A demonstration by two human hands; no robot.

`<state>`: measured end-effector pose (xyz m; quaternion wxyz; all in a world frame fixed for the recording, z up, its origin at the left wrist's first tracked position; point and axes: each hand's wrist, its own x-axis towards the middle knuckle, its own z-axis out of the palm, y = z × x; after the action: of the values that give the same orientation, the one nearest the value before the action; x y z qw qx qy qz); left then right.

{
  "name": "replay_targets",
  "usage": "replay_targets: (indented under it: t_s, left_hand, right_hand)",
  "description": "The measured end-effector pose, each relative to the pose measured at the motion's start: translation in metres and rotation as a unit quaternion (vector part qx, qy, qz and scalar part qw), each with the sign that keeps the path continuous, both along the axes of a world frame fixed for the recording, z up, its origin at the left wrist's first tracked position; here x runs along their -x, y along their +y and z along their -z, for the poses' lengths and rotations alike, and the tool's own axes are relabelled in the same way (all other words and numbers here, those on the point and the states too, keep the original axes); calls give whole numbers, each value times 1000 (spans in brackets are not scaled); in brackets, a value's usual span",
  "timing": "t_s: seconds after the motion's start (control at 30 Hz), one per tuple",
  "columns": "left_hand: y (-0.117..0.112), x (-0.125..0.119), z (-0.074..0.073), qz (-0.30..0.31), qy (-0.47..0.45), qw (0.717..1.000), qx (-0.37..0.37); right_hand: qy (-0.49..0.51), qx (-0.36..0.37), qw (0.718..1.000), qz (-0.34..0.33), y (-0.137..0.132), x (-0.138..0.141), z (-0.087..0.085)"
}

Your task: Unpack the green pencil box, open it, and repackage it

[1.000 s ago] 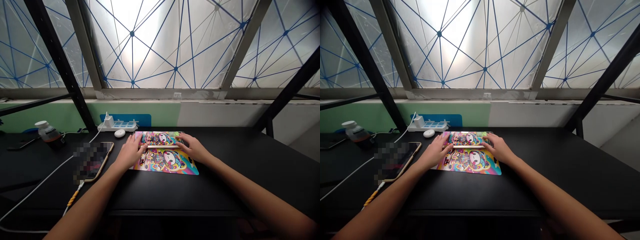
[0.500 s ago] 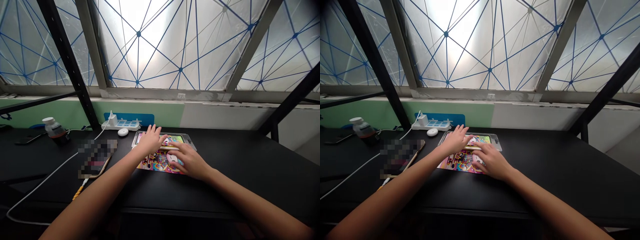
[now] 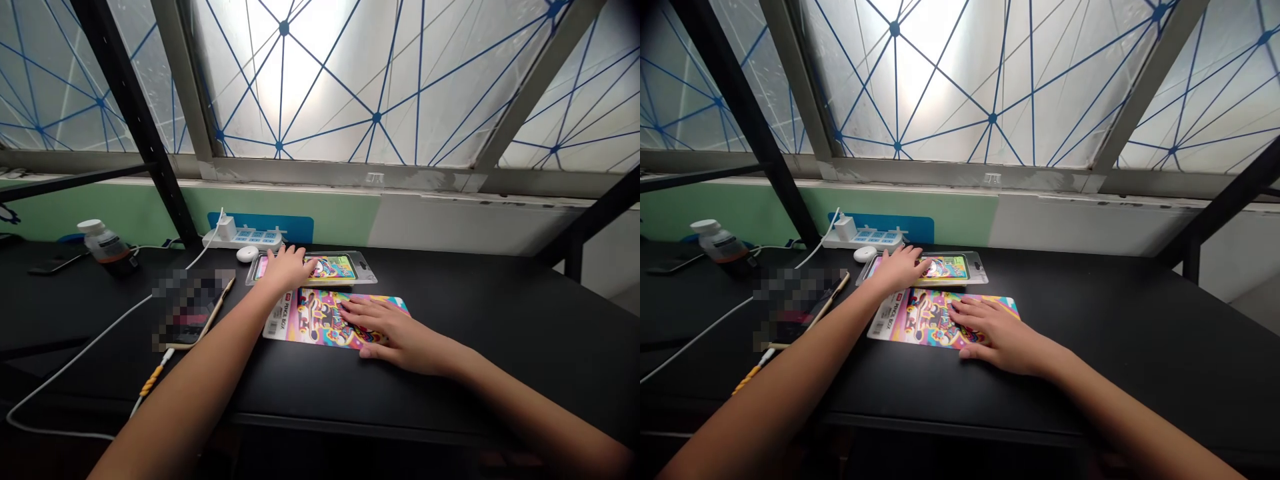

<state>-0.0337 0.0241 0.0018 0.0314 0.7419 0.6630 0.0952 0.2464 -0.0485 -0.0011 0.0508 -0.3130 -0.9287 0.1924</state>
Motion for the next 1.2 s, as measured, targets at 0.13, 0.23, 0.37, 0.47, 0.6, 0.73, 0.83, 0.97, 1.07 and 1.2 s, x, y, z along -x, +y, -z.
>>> replay_targets:
  t_s: [0.13, 0.23, 0.37, 0.47, 0.6, 0.73, 0.83, 0.97, 1.07, 1.2]
  left_hand:
    - [1, 0, 0, 10, 4, 1000, 1]
    - [1, -1, 0, 15, 6, 1000, -2]
    - [1, -2, -1, 10, 9, 1000, 6]
    - [-1, -3, -4, 10, 10, 1000, 16]
    - [-2, -4, -7, 16, 11, 999, 30]
    - [-1, -4, -7, 23, 10, 999, 38]
    - [-1, -2, -10, 35, 4, 998, 48]
    - [-5, -5, -17, 66, -5, 997, 49]
    - [-12, -14, -19, 91, 1, 996, -14]
    - [-22, -31, -15, 128, -21, 991, -34]
  right_hand:
    - [73, -37, 996, 45, 8, -39, 7]
    - [81, -89, 986, 115, 20, -59, 13]
    - [47, -145, 974, 166, 33, -52, 14]
    - [37, -158, 970, 184, 39, -37, 15]
    - [43, -145, 970, 189, 39, -29, 14]
    - [48, -113, 977, 172, 29, -30, 10]
    - [67, -68, 981, 168, 24, -30, 4]
    - [135, 2, 970, 203, 38, -40, -7]
    - [127, 39, 961, 243, 62, -60, -10]
    - [59, 78, 951, 295, 88, -91, -5]
